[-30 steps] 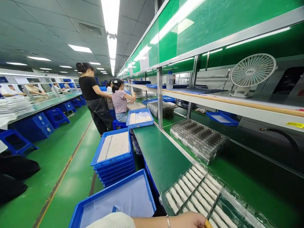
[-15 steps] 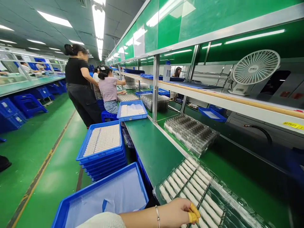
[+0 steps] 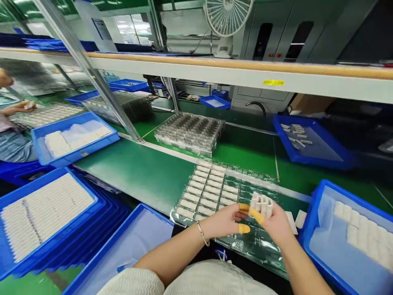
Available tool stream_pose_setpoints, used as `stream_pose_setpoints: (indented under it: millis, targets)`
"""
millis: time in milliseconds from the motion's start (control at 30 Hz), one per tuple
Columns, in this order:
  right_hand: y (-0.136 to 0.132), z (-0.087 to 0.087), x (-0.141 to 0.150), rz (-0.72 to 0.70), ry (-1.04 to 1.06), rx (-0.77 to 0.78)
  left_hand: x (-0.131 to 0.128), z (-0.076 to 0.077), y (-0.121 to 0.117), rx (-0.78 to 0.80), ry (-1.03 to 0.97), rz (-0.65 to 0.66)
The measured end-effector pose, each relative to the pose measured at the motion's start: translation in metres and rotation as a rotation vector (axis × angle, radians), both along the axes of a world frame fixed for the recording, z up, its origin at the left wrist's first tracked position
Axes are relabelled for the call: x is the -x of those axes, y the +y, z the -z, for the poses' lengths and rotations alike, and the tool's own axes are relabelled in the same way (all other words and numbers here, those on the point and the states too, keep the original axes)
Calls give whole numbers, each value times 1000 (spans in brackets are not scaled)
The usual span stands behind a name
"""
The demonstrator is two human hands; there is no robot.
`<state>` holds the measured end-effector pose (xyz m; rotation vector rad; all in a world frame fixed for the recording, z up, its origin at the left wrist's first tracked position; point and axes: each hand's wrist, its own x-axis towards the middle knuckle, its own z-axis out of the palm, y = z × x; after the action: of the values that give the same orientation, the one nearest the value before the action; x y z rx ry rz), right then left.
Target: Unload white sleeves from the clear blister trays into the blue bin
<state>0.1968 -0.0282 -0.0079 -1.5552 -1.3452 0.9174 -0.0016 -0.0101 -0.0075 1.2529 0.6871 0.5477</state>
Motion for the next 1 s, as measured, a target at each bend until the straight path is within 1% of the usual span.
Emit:
stream_pose_setpoints:
  millis: [67,100,133,200,300,400,500,633,733,800,900,1000]
  targets:
    - [-2,3,21,-62,-11,-67,3,-2,0,19,-100,19]
    - [-2,3,32,-118,-29,-135,6,-1,-1,19,-133,19]
    - [-2,3,42,-179,-52,-218,8,1,-2,11,-145,8]
    - [-2,4,56,-279,-103,-380,13,6,-4,-18,-100,-31]
    - [-4,8,63,-321,-169,-540,17,14,-7,-71,2,-60]
    - [-8,14,60,-312,-216,-622,17,21,-9,-144,41,-37]
    - [-13,18,56,-298,-233,-612,17,23,-8,-210,88,-3]
    - [-18,22,53,-298,-178,-518,19,19,-4,-315,234,75]
    - [-18,23,53,-310,-156,-501,18,14,-1,-334,212,144]
    - [-17,22,53,-311,-161,-501,17,13,-1,-313,157,132]
    - [-15,21,52,-330,-183,-495,16,16,-3,-254,124,65]
    - [-16,19,49,-368,-232,-442,17,19,-5,-186,115,19]
